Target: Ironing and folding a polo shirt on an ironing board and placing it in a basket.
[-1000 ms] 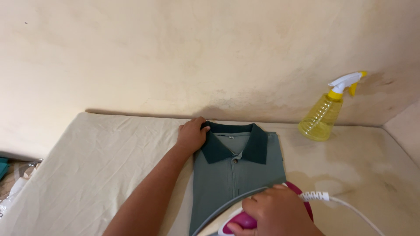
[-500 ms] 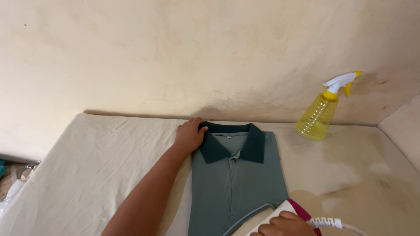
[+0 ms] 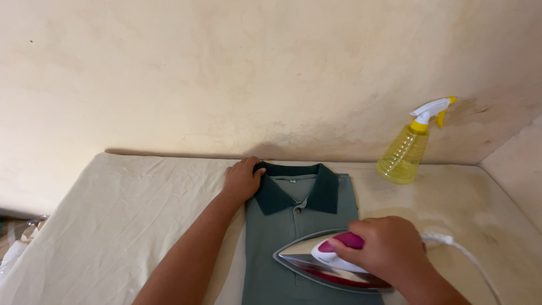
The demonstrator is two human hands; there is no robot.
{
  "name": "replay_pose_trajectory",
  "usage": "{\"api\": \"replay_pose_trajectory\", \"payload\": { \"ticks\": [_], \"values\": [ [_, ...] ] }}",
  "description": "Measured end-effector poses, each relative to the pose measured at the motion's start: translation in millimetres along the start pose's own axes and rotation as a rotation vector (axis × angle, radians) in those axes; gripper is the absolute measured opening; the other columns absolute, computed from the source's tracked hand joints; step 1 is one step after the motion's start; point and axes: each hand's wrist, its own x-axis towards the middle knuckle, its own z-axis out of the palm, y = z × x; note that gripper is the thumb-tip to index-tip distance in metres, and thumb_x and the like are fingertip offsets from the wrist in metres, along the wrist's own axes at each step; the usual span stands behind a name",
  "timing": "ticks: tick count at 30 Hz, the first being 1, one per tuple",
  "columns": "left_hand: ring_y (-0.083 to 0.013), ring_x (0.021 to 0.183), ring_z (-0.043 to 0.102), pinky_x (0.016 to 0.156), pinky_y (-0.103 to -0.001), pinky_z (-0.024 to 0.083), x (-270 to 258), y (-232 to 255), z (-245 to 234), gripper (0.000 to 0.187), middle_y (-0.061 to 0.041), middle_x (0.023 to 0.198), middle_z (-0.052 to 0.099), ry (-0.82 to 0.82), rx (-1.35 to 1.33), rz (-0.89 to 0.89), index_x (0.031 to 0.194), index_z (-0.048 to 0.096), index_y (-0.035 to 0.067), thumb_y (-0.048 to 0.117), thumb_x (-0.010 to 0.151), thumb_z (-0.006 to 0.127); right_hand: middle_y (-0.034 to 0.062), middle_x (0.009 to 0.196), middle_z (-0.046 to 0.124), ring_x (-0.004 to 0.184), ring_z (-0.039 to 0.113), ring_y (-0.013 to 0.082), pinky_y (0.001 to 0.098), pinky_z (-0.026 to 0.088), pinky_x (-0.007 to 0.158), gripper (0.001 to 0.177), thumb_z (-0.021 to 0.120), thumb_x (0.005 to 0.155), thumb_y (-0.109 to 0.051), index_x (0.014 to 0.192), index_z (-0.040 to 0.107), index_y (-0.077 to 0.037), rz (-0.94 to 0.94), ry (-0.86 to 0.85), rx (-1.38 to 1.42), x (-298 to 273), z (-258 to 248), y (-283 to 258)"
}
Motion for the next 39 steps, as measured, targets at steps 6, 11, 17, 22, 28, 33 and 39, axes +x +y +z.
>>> {"api": "replay_pose_trajectory", "payload": {
  "ticks": [6, 11, 17, 22, 28, 33, 39],
  "values": [
    [-0.0315, 0.113, 0.063, 0.096, -0.054, 0.042, -3.1, 5.1, -5.3, 0.029, -0.007, 0.119, 0.070, -0.016, -0.005, 0.000, 0.119, 0.062, 0.016, 0.037, 0.102, 0.050, -0.0095, 0.085, 0.077, 0.081, 0.070, 0.0109, 0.0293, 0.054, 0.069, 0.055, 0.061, 0.083, -0.086, 0.093, 0.077, -0.035, 0.037, -0.358, 0.015, -2.5, -15.3, -10.7],
    [-0.0303, 0.114, 0.062, 0.097, -0.053, 0.041, -4.4, 3.5, -5.6, 0.029, -0.006, 0.120, 0.070, -0.018, -0.015, -0.012, 0.120, 0.062, 0.017, 0.036, 0.102, 0.049, -0.0096, 0.085, 0.075, 0.085, 0.067, 0.0131, 0.0360, 0.050, 0.071, 0.049, 0.075, 0.075, -0.087, 0.087, 0.077, -0.039, -0.046, -0.396, 0.022, -28.9, 0.8, 3.0],
    [-0.0313, 0.113, 0.063, 0.095, -0.054, 0.042, 1.4, -1.4, -0.3, 0.028, -0.006, 0.119, 0.070, 0.004, -0.004, 0.005, 0.118, 0.062, 0.018, 0.037, 0.101, 0.050, 0.0019, 0.091, 0.074, 0.083, 0.070, 0.0257, 0.0467, 0.052, 0.071, 0.033, 0.076, 0.099, -0.056, 0.097, 0.071, -0.023, -0.627, -0.373, 0.076, -51.1, 71.4, 56.3],
    [-0.0326, 0.113, 0.064, 0.096, -0.054, 0.044, 0.4, -2.3, 0.6, 0.033, -0.006, 0.122, 0.070, -0.001, -0.001, -0.005, 0.124, 0.062, 0.018, 0.039, 0.101, 0.051, -0.0010, 0.097, 0.073, 0.086, 0.067, 0.0273, 0.0431, 0.045, 0.075, 0.019, 0.066, 0.106, -0.044, 0.104, 0.070, -0.025, -0.737, -0.392, 0.178, -70.6, 108.1, 90.8],
    [-0.0301, 0.114, 0.065, 0.098, -0.052, 0.045, -4.7, 4.5, -8.1, 0.039, -0.004, 0.124, 0.071, -0.011, -0.045, -0.016, 0.126, 0.063, 0.017, 0.043, 0.099, 0.051, -0.0052, 0.056, 0.069, 0.057, 0.067, 0.0225, 0.0405, 0.048, 0.057, 0.044, 0.075, 0.068, -0.075, 0.055, 0.066, -0.034, 0.027, 0.175, 0.126, -37.6, 6.9, 54.7],
    [-0.0298, 0.120, 0.064, 0.103, -0.052, 0.045, -1.3, 1.7, -4.2, 0.048, -0.005, 0.125, 0.068, -0.035, 0.011, -0.030, 0.130, 0.062, 0.019, 0.055, 0.101, 0.048, 0.0014, 0.052, 0.057, 0.058, 0.062, 0.0280, 0.0402, 0.043, 0.056, 0.053, 0.067, 0.076, -0.074, 0.058, 0.057, -0.025, 0.203, 0.282, 0.052, 28.8, -15.5, 34.6],
    [-0.0286, 0.119, 0.066, 0.104, -0.050, 0.047, 5.0, -9.1, 1.9, 0.043, -0.003, 0.114, 0.069, -0.035, 0.040, -0.024, 0.124, 0.064, 0.022, 0.056, 0.102, 0.050, 0.0101, 0.072, 0.073, 0.079, 0.075, 0.0314, 0.0398, 0.054, 0.067, 0.066, 0.051, 0.086, -0.080, 0.077, 0.071, -0.018, 0.317, 0.119, 0.065, 74.7, -9.3, 17.8]
  ]
}}
